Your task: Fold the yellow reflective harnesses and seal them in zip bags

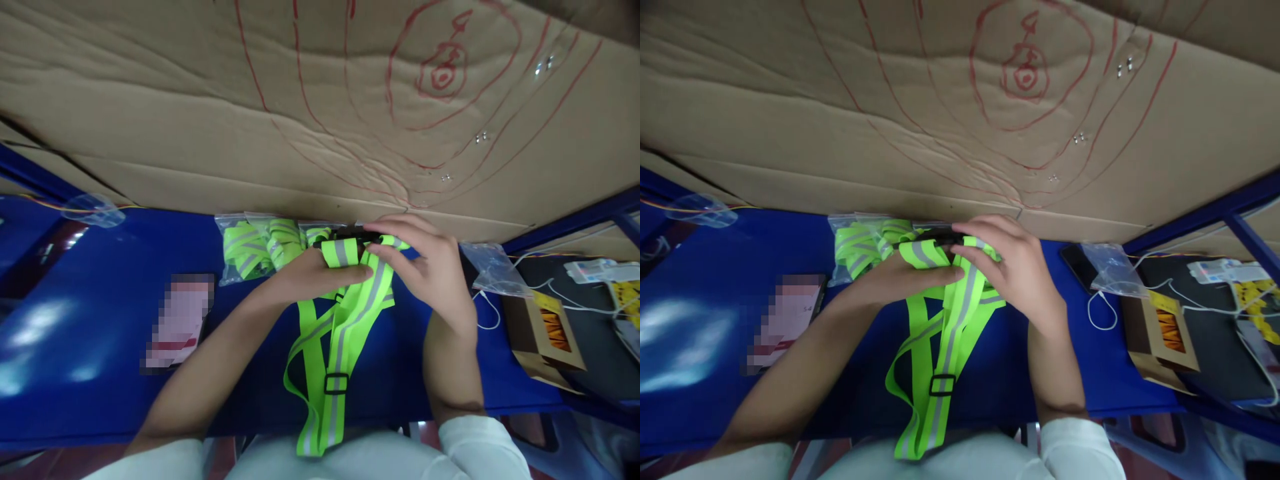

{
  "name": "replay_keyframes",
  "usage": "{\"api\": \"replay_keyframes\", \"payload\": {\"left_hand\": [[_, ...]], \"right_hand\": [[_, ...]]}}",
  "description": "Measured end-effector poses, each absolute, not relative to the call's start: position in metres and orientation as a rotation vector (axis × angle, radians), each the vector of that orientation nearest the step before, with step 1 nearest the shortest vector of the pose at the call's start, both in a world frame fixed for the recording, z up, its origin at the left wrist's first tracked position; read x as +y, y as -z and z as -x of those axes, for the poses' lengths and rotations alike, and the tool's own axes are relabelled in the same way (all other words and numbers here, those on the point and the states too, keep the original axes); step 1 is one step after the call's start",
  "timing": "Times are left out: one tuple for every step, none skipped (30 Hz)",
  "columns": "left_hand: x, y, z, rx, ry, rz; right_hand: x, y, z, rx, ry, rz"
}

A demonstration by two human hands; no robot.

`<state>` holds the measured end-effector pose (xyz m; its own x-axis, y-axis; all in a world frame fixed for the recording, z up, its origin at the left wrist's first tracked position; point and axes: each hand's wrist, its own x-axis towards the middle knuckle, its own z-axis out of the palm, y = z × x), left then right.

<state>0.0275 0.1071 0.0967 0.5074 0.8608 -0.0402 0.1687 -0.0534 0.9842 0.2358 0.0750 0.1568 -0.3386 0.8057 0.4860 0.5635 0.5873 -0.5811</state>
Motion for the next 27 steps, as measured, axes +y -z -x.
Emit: {"api": "replay_keyframes", "payload": {"left_hand": [[0.107, -0.097, -0.030, 0.863, -0.730, -1.516], [0.106, -0.097, -0.033, 0.802, -0.748, -1.482], [0.106, -0.096, -0.037, 0.748, -0.759, -1.448], [0.105, -0.096, -0.041, 0.711, -0.760, -1.413], [0.104, -0.095, -0.045, 0.690, -0.755, -1.377], [0.102, -0.094, -0.048, 0.681, -0.752, -1.337], [0.100, -0.093, -0.052, 0.677, -0.750, -1.293], [0.098, -0.091, -0.056, 0.667, -0.747, -1.249], [0.096, -0.089, -0.059, 0.648, -0.747, -1.204], [0.093, -0.087, -0.062, 0.618, -0.749, -1.163], [0.090, -0.085, -0.065, 0.576, -0.744, -1.127], [0.087, -0.084, -0.068, 0.525, -0.724, -1.098], [0.085, -0.083, -0.070, 0.471, -0.692, -1.073], [0.084, -0.082, -0.071, 0.428, -0.664, -1.049], [0.083, -0.082, -0.070, 0.413, -0.649, -1.036], [0.084, -0.082, -0.069, 0.428, -0.644, -1.049], [0.085, -0.083, -0.067, 0.466, -0.657, -1.096], [0.088, -0.084, -0.063, 0.515, -0.682, -1.176], [0.091, -0.085, -0.059, 0.566, -0.709, -1.280], [0.095, -0.087, -0.053, 0.603, -0.727, -1.389], [0.099, -0.089, -0.048, 0.615, -0.724, -1.483], [0.103, -0.090, -0.043, 0.606, -0.708, -1.550], [0.107, -0.092, -0.038, 0.585, -0.683, -1.589], [0.110, -0.093, -0.035, 0.562, -0.647, -1.607], [0.112, -0.093, -0.032, 0.542, -0.608, -1.615], [0.115, -0.092, -0.030, 0.527, -0.572, -1.619], [0.117, -0.091, -0.029, 0.531, -0.552, -1.621]], "right_hand": [[0.075, -0.155, -0.234, -2.008, -0.358, 1.099], [0.076, -0.154, -0.232, -1.977, -0.319, 1.114], [0.076, -0.153, -0.231, -1.949, -0.289, 1.136], [0.077, -0.152, -0.232, -1.917, -0.265, 1.164], [0.077, -0.151, -0.232, -1.880, -0.250, 1.196], [0.077, -0.150, -0.233, -1.835, -0.242, 1.225], [0.078, -0.149, -0.234, -1.784, -0.242, 1.252], [0.078, -0.149, -0.235, -1.732, -0.245, 1.275], [0.078, -0.148, -0.235, -1.690, -0.253, 1.288], [0.078, -0.147, -0.235, -1.661, -0.266, 1.296], [0.078, -0.147, -0.234, -1.643, -0.284, 1.302], [0.079, -0.146, -0.233, -1.633, -0.306, 1.306], [0.079, -0.146, -0.232, -1.628, -0.334, 1.308], [0.080, -0.146, -0.232, -1.624, -0.369, 1.307], [0.080, -0.147, -0.233, -1.615, -0.410, 1.304], [0.081, -0.148, -0.234, -1.606, -0.455, 1.298], [0.081, -0.149, -0.236, -1.604, -0.505, 1.288], [0.082, -0.150, -0.239, -1.614, -0.568, 1.275], [0.082, -0.151, -0.242, -1.627, -0.639, 1.263], [0.083, -0.152, -0.244, -1.638, -0.711, 1.252], [0.085, -0.152, -0.246, -1.643, -0.779, 1.242], [0.086, -0.151, -0.247, -1.641, -0.840, 1.233], [0.088, -0.150, -0.248, -1.631, -0.891, 1.227], [0.089, -0.149, -0.247, -1.618, -0.926, 1.226], [0.090, -0.148, -0.247, -1.608, -0.938, 1.228], [0.091, -0.147, -0.246, -1.609, -0.925, 1.234], [0.090, -0.147, -0.245, -1.619, -0.876, 1.242]]}}
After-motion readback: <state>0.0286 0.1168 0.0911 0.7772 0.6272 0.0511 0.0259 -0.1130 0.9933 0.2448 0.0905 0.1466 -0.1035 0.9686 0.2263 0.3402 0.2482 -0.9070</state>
